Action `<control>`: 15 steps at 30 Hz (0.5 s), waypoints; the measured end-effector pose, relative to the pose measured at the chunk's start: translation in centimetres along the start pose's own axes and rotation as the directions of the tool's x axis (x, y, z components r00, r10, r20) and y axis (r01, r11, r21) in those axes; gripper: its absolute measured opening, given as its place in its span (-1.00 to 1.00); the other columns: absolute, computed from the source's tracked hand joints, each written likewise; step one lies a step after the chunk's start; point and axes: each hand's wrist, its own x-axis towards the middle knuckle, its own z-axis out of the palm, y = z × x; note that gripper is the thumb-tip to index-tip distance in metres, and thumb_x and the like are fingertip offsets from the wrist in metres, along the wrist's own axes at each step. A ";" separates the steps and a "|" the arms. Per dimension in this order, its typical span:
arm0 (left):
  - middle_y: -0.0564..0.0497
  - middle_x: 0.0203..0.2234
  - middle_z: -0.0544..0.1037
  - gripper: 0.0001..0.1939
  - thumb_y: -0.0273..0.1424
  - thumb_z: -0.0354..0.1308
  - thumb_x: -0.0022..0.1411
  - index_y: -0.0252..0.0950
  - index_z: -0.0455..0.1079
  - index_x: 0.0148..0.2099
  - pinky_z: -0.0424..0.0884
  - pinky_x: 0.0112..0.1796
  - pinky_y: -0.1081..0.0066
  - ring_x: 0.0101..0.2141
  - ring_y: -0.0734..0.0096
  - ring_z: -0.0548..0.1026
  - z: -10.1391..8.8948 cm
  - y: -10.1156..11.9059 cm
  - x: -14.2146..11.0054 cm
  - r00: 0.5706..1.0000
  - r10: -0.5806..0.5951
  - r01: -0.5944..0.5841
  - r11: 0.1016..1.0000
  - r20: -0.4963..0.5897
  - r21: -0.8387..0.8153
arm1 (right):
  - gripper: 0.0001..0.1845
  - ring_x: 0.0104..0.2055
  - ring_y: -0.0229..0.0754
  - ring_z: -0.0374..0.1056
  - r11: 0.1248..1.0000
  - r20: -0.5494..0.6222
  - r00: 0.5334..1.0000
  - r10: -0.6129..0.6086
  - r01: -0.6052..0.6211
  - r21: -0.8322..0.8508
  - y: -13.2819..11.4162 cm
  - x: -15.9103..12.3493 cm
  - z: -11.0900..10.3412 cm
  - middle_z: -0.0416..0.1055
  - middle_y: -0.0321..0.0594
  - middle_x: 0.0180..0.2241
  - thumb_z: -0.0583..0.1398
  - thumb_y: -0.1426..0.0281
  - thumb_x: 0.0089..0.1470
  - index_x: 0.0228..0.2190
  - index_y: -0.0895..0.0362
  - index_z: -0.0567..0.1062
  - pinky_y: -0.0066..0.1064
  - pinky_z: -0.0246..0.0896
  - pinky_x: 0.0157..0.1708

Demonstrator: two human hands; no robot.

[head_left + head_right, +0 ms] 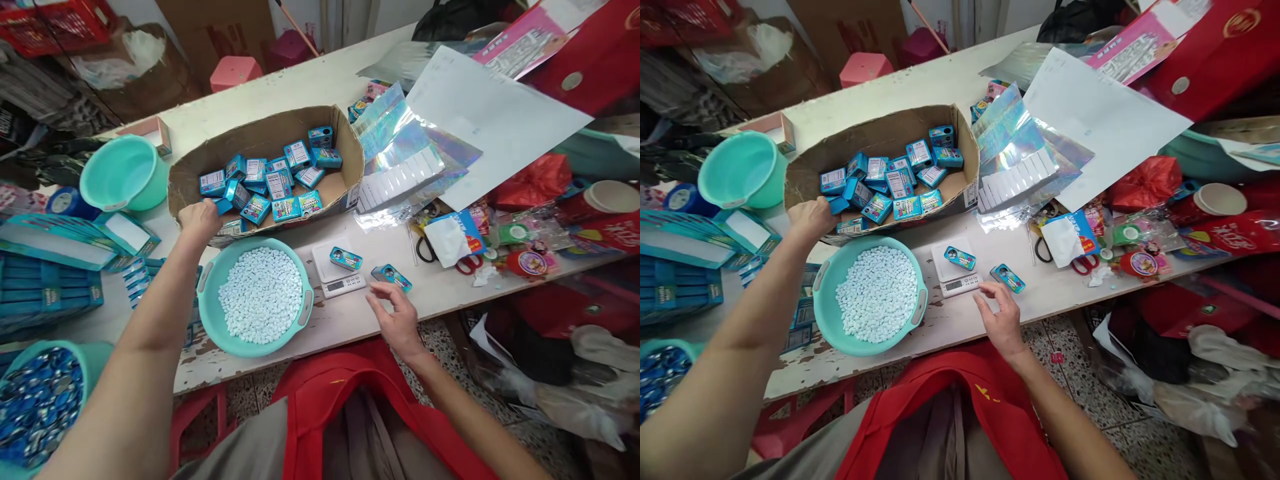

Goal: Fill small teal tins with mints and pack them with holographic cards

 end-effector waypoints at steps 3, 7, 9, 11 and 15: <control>-0.27 -0.13 0.48 -0.58 -0.32 -0.06 0.24 -0.47 0.23 0.06 0.38 -0.16 0.00 -0.11 -0.04 0.45 -0.7 0.1 -6.1 0.992 0.040 -0.024 0.991 -0.122 0.134 | -0.75 -0.27 -0.15 0.38 0.954 0.208 0.958 0.196 -0.236 0.187 -1.2 -1.0 1.8 0.46 -0.19 -0.31 0.24 0.19 0.01 -0.31 0.08 0.50 -0.27 0.31 -0.21; -0.11 0.01 0.45 -0.46 -0.39 -0.01 0.18 -0.22 0.09 0.23 0.42 -0.09 0.27 -0.04 0.22 0.46 2.9 2.2 -16.8 0.808 0.568 -0.589 0.789 -0.159 -0.172 | -0.49 -0.26 -0.10 0.42 0.557 0.641 0.654 0.403 -0.731 0.395 -2.8 -2.0 4.8 0.49 -0.15 -0.26 0.22 -0.05 -0.07 -0.24 0.09 0.48 -0.24 0.32 -0.24; -0.13 0.05 0.43 -0.45 -0.43 -0.05 0.22 -0.20 0.03 0.26 0.43 -0.09 0.33 -0.01 0.29 0.45 5.4 4.2 -21.2 0.592 0.778 -0.801 0.541 -0.210 -0.255 | -0.46 -0.34 -0.13 0.42 0.338 0.751 0.526 0.399 -0.846 0.413 -3.0 -2.5 5.5 0.50 -0.18 -0.33 0.22 -0.08 -0.09 -0.28 0.11 0.49 -0.29 0.32 -0.32; -0.19 0.13 0.35 -0.45 -0.48 -0.06 0.25 -0.25 0.01 0.27 0.43 -0.09 0.32 0.00 0.27 0.44 7.3 6.1 -23.9 0.485 0.856 -0.863 0.435 -0.180 -0.258 | -0.54 -0.42 -0.20 0.38 0.249 0.765 0.475 0.435 -0.880 0.405 -2.7 -3.1 5.3 0.48 -0.25 -0.42 0.30 0.01 -0.14 -0.34 0.12 0.49 -0.37 0.29 -0.39; -0.17 0.12 0.35 -0.48 -0.56 -0.05 0.21 -0.25 0.11 0.23 0.37 -0.05 0.31 0.01 0.25 0.40 8.2 8.7 -23.2 0.479 0.878 -0.832 0.454 0.000 -0.317 | -0.48 -0.37 -0.19 0.40 0.370 0.625 0.531 0.572 -0.847 0.381 -0.5 -3.5 2.9 0.50 -0.24 -0.33 0.40 0.19 -0.27 -0.23 0.12 0.48 -0.39 0.30 -0.35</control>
